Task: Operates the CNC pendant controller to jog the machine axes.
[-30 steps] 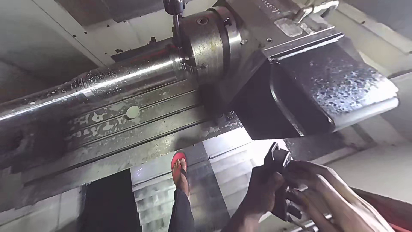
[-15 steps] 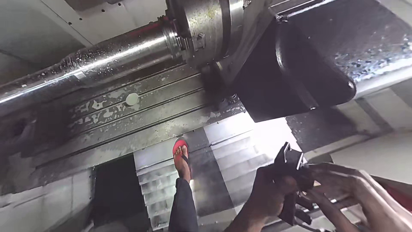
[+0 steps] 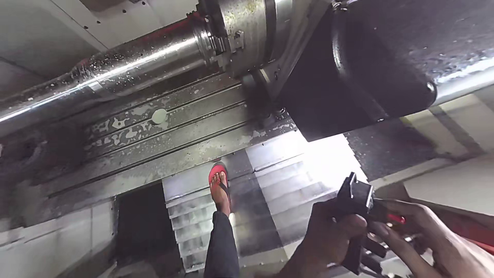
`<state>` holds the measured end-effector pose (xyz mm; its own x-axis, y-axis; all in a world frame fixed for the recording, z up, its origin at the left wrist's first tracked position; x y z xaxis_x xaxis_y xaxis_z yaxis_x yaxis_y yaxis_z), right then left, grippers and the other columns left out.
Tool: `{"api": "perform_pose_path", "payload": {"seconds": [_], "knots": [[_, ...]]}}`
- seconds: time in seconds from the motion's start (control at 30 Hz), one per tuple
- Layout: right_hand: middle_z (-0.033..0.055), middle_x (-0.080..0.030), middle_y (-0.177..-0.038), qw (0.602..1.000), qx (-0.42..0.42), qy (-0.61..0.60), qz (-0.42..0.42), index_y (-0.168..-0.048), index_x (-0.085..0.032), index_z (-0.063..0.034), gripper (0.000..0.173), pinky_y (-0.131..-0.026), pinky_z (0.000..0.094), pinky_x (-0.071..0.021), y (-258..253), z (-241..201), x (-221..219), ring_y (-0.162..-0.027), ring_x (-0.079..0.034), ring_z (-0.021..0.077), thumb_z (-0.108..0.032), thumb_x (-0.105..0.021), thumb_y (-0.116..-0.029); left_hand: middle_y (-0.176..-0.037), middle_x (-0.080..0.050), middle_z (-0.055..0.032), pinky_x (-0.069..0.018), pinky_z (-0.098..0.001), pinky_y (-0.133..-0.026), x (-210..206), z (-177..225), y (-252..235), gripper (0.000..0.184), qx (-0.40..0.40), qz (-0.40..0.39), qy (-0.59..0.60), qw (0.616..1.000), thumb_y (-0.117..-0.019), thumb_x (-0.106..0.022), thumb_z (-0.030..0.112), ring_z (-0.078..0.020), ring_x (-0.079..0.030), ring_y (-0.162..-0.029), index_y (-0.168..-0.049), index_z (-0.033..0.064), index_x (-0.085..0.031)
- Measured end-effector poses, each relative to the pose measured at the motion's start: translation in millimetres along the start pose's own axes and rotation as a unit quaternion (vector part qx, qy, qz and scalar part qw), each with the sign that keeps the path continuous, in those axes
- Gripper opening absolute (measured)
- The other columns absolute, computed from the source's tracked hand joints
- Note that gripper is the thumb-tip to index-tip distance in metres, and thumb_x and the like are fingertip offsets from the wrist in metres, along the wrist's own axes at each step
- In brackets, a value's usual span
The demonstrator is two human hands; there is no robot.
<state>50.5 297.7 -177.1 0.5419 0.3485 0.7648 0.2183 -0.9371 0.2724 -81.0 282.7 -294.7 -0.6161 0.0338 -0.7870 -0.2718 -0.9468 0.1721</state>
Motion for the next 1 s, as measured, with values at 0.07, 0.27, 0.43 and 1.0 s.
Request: {"api": "perform_pose_path", "payload": {"seconds": [0.07,0.27,0.43,1.0], "knots": [[0.0291,-0.068,-0.108,1.0,0.016,0.015,-0.014,-0.132,-0.054,0.0065,0.049,-0.071,0.0523,-0.0595,1.0,-2.1,-2.3,-0.083,-0.071,0.0367,-0.031,-0.063,-0.1022,-0.08,-0.072,0.0054,-0.0581,-0.0231,-0.069,1.8,-1.6,-0.6,0.048,0.0,0.009,-0.013,1.0,-0.0886,-0.072,0.053,-0.0007,-0.068,-0.071,-0.097,0.0059,-0.071],[0.0344,-0.059,-0.126,0.996,0.086,-0.028,0.021,-0.125,-0.057,0.0081,0.042,-0.087,0.0451,-0.0578,-1.3,-2.6,-1.3,-0.108,-0.065,0.0373,-0.023,-0.068,-0.0989,-0.081,-0.071,0.0081,-0.0565,-0.0203,-0.071,2.3,-2.1,-1.1,0.05,-0.021,-0.002,-0.02,1.0,-0.0913,-0.068,0.057,0.0027,-0.066,-0.073,-0.097,0.0078,-0.071],[0.0304,-0.065,-0.118,0.999,0.02,-0.031,0.016,-0.133,-0.055,0.0078,0.049,-0.081,0.047,-0.0601,0.7,0.3,-5.1,-0.094,-0.071,0.0341,-0.027,-0.066,-0.1005,-0.081,-0.071,0.0067,-0.0574,-0.0216,-0.071,-0.3,2.1,-2.8,0.052,-0.008,0.002,-0.022,1.0,-0.0908,-0.068,0.057,0.001,-0.067,-0.072,-0.097,0.006,-0.07],[0.0354,-0.06,-0.124,0.995,0.068,-0.046,0.062,-0.127,-0.061,0.0089,0.044,-0.089,0.0435,-0.0585,5.6,3.7,-0.2,-0.102,-0.068,0.0356,-0.021,-0.072,-0.0961,-0.081,-0.072,0.0062,-0.0574,-0.0219,-0.07,-5.5,-5.8,-5.6,0.061,0.004,-0.002,-0.03,1.0,-0.0864,-0.066,0.068,0.0006,-0.068,-0.072,-0.096,0.0082,-0.07]]}}
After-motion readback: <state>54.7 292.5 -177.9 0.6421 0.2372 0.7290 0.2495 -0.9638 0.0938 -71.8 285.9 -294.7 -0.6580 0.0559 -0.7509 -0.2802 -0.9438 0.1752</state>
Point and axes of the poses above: each hand's wrist, its own y-axis away from the middle knuckle, its own x-axis out of the back of the hand, z = x × y, the point moved 2 cm from there along -y, towards the middle knuckle
